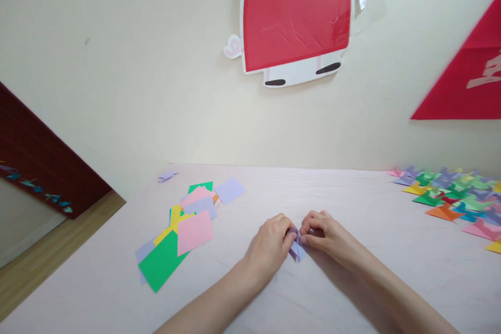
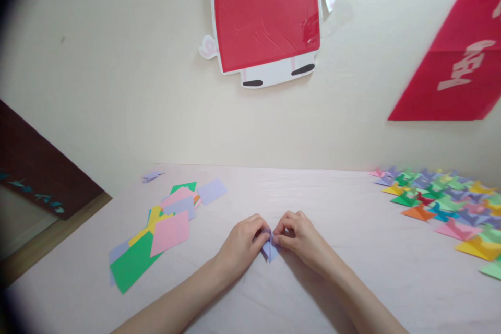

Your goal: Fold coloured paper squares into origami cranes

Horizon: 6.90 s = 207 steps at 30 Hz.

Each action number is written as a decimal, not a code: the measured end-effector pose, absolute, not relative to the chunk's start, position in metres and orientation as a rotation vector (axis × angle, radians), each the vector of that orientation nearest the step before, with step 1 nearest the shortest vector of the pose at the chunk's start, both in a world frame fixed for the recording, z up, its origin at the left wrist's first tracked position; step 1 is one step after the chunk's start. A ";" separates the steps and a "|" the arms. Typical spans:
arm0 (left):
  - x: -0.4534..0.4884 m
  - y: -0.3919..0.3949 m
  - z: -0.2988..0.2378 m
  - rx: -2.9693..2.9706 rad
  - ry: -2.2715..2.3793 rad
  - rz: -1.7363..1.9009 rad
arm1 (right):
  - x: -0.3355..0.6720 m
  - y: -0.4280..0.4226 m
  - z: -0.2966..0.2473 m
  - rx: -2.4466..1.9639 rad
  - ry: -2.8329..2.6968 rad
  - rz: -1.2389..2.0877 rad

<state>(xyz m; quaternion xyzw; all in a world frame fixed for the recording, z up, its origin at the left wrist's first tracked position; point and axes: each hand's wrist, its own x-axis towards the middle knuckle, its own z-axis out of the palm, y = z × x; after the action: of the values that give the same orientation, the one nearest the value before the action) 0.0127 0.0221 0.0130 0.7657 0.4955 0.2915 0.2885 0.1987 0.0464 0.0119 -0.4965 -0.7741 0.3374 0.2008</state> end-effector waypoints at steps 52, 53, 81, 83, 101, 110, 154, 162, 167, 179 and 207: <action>0.042 0.016 -0.001 1.048 0.887 0.973 | 0.184 0.028 0.014 -1.102 -2.013 0.621; 0.041 0.017 0.000 1.024 0.891 0.960 | 0.184 0.028 0.015 -1.088 -2.001 0.640; 0.033 0.017 0.004 1.049 1.006 1.043 | 0.188 0.029 0.014 -1.289 -1.765 0.831; 0.033 0.017 0.004 1.054 1.018 1.043 | 0.188 0.030 0.014 -1.283 -1.785 0.801; 0.032 0.019 0.001 1.153 1.018 0.968 | 0.189 0.035 0.012 -1.300 -1.970 0.610; 0.032 -0.010 0.007 2.588 1.751 0.501 | 0.186 0.033 -0.004 -1.477 -2.120 0.216; 0.024 -0.033 -0.029 3.160 1.867 0.184 | 0.192 0.026 -0.032 -1.606 -2.170 -0.370; 0.019 -0.027 0.001 2.928 1.761 0.078 | 0.218 0.031 -0.027 -1.274 -2.135 0.074; 0.017 -0.026 0.021 2.682 1.807 0.166 | 0.206 0.025 -0.005 -1.090 -2.153 0.466; 0.011 -0.023 0.032 2.227 1.627 0.719 | 0.199 0.022 0.012 -1.208 -1.999 0.906; 0.014 -0.029 0.052 2.543 1.376 0.194 | 0.206 -0.004 0.013 -1.120 -2.557 0.419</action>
<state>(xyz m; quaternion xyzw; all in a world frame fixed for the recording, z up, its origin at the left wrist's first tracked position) 0.0136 -0.0292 0.0519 0.8710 0.4713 0.0664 0.1216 0.2063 -0.0042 0.0131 -0.3918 -0.8943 0.1467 0.1587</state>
